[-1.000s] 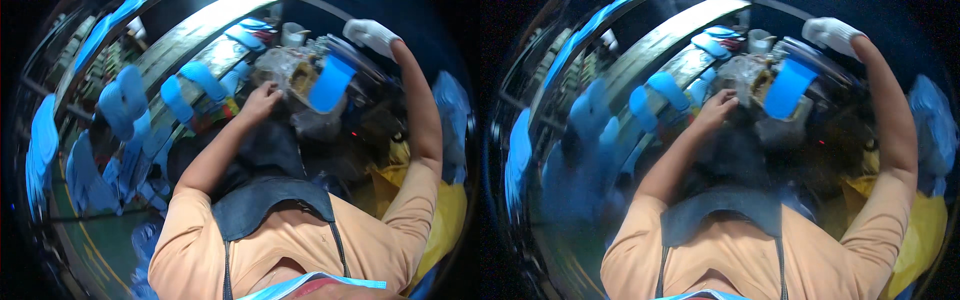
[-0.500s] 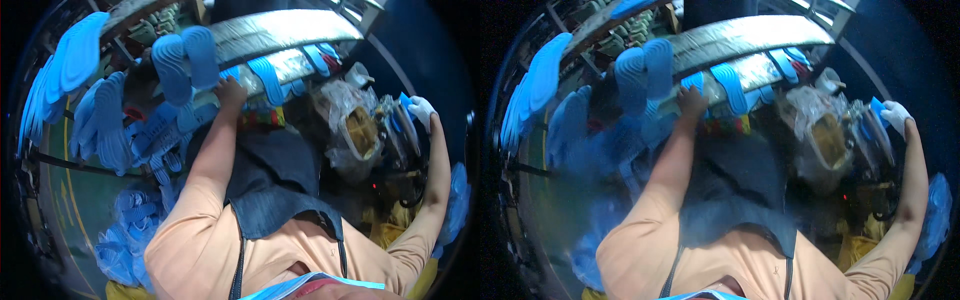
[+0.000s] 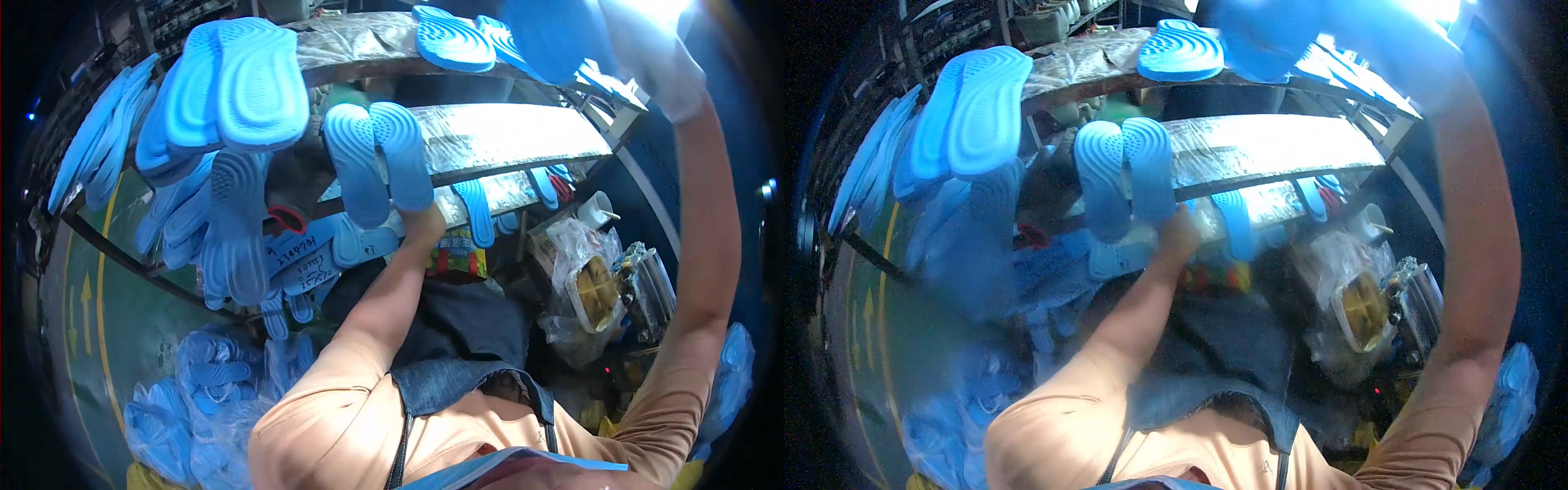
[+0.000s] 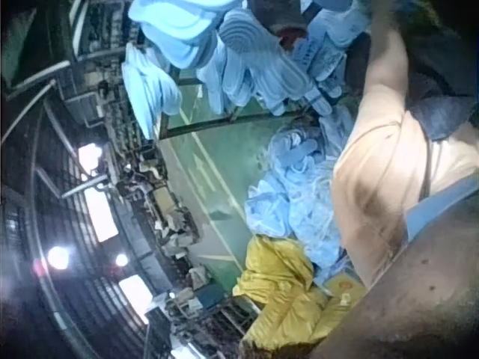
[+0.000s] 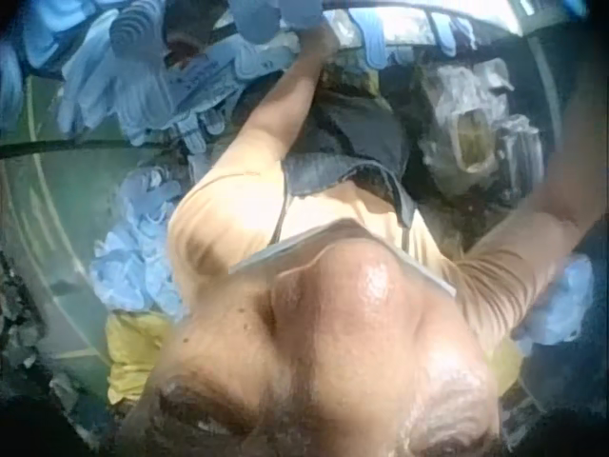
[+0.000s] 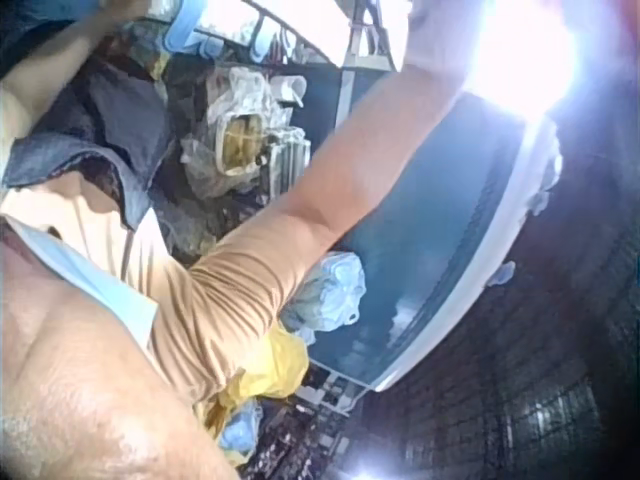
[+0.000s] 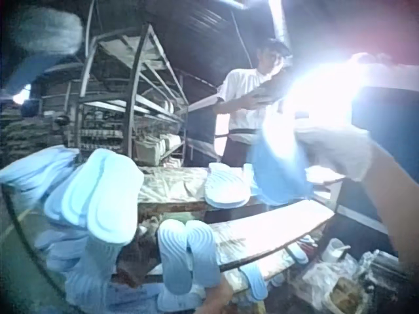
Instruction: The person repeatedly picks up light blue shoe insoles from a plastic bag and places them onto a metal rack. The person handles the insoles one by one, arranging them in a row on the rack. The task involves repetitive pick-and-place motions within a cluttered workspace.
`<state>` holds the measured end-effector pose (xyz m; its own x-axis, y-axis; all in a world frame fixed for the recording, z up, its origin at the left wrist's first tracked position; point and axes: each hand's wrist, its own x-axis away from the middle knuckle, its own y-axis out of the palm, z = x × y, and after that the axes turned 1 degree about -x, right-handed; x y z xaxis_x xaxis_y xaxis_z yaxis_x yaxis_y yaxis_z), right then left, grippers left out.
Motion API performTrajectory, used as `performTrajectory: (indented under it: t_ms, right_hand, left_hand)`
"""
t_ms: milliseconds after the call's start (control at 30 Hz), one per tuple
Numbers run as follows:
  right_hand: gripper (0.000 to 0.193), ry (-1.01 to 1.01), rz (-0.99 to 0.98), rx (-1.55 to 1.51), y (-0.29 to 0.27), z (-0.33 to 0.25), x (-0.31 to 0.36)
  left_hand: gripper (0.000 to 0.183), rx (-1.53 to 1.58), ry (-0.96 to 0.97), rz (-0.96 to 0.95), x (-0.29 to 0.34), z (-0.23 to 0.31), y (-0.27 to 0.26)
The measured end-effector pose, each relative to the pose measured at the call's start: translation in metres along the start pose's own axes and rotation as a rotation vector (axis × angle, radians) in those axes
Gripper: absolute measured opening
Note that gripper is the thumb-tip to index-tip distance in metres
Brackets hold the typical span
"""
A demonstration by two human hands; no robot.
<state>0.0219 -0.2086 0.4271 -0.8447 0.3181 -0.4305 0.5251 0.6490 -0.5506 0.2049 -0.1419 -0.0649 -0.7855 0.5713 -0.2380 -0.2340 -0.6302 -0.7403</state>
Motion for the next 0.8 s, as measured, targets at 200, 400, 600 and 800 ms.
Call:
performTrajectory:
  t_ms: [200,400,600,800]
  right_hand:
    - [0.035,-0.156,-0.349,0.030,0.141,-0.013,-0.101]
    - [0.037,-0.747,-0.367,1.562,0.179,0.013,-0.186]
    - [0.022,-0.462,-0.517,1.610,0.161,0.020,-0.199]
    - [0.035,-0.216,-0.449,0.172,0.097,-0.008,-0.081]
  left_hand:
    - [0.055,0.045,0.021,-0.123,0.009,0.007,-0.059]
    - [0.048,0.063,0.017,-0.232,0.015,0.016,-0.082]
    - [0.043,0.034,0.041,-0.122,0.012,0.008,-0.055]
    - [0.057,-0.005,0.055,0.043,0.010,-0.016,-0.037]
